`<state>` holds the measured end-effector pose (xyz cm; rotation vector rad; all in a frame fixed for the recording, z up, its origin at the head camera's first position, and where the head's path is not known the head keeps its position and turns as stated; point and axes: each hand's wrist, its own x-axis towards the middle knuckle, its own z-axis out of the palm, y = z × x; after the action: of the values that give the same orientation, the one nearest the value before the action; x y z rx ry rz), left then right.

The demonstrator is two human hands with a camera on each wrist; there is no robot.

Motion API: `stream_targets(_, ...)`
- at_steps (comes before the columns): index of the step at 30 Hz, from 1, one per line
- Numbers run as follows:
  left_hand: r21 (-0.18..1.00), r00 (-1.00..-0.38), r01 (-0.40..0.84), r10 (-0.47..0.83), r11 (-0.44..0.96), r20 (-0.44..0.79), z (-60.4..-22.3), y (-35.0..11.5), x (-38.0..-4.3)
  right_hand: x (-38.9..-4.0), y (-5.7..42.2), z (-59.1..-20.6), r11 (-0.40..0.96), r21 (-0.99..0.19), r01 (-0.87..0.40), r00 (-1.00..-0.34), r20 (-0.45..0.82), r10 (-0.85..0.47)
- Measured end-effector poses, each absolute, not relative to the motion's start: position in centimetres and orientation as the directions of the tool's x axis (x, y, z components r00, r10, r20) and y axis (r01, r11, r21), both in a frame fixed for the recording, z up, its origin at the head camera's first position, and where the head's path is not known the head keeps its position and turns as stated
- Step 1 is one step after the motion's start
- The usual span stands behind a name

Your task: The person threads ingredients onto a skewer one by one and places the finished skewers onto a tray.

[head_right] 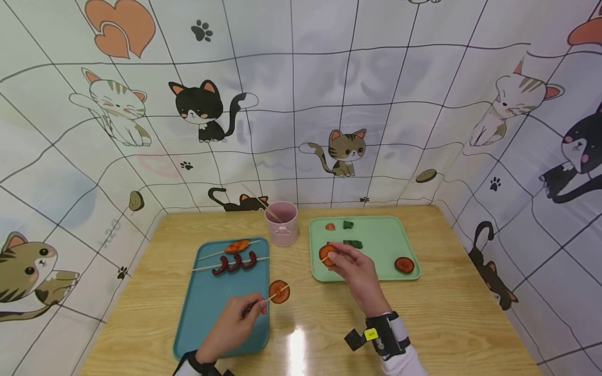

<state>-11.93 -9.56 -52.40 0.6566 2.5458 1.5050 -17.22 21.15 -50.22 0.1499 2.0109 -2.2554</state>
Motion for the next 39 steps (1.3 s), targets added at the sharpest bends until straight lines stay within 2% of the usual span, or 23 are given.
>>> stream_targets(8,0.851,-0.909,0.302,0.399,0.430,0.120,-52.2,-9.1,-12.0,-16.7,19.7,-50.7,-0.041,-0.988,0.151,-0.988,-0.150,-0.022)
stream_targets(29,0.850,-0.911,0.304,0.393,0.430,0.126,-52.5,-8.6,-12.1,-15.0,14.9,-53.3,-0.180,-0.957,0.227,-0.973,-0.218,-0.069)
stream_targets(39,0.849,-0.914,0.289,0.391,0.442,0.107,-52.7,-9.0,-12.4,-15.2,15.5,-52.8,-0.123,-0.975,0.184,-0.974,-0.165,-0.154)
